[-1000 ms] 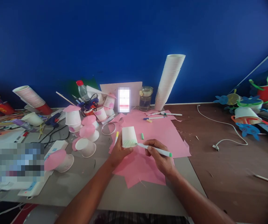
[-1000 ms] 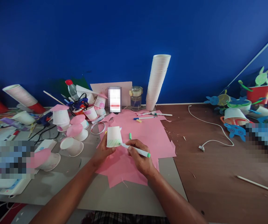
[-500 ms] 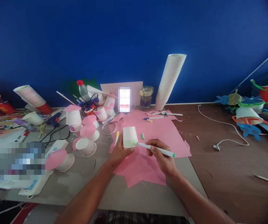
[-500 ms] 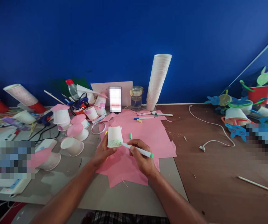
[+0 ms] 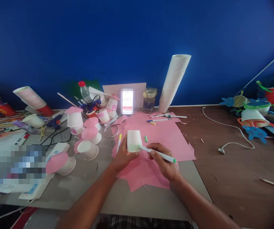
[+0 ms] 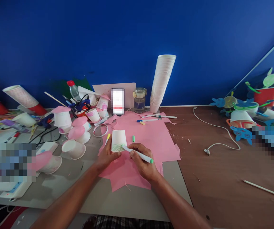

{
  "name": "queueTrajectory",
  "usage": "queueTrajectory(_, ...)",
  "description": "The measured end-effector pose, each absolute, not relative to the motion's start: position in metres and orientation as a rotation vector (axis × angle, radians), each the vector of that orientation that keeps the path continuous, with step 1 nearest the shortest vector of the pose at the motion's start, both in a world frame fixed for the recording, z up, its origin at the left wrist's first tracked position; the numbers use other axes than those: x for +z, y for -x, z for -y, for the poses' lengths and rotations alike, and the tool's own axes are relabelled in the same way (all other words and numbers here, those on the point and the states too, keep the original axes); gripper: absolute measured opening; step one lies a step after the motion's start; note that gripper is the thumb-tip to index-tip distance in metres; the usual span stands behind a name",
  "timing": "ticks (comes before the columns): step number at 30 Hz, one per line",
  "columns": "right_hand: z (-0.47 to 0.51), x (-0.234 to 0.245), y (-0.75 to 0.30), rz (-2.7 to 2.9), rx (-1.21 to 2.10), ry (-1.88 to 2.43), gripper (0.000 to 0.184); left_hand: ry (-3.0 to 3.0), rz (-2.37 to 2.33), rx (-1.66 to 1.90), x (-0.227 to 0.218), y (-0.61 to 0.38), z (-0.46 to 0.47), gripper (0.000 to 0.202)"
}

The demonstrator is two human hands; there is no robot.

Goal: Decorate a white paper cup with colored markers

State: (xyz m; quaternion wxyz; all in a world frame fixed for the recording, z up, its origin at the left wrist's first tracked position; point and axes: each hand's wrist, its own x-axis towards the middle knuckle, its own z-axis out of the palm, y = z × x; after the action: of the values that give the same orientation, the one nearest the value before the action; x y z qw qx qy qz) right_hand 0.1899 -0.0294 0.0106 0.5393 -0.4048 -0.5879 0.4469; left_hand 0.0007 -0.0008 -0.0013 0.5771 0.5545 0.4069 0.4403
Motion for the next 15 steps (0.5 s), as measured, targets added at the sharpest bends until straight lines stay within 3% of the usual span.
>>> queueTrajectory(15,0.0288,0.0130,-0.1896,1.404,1.074,0.992,0.015,-1.294,-0.968,1.048,-0.0028,0.0008,0.0000,0.083)
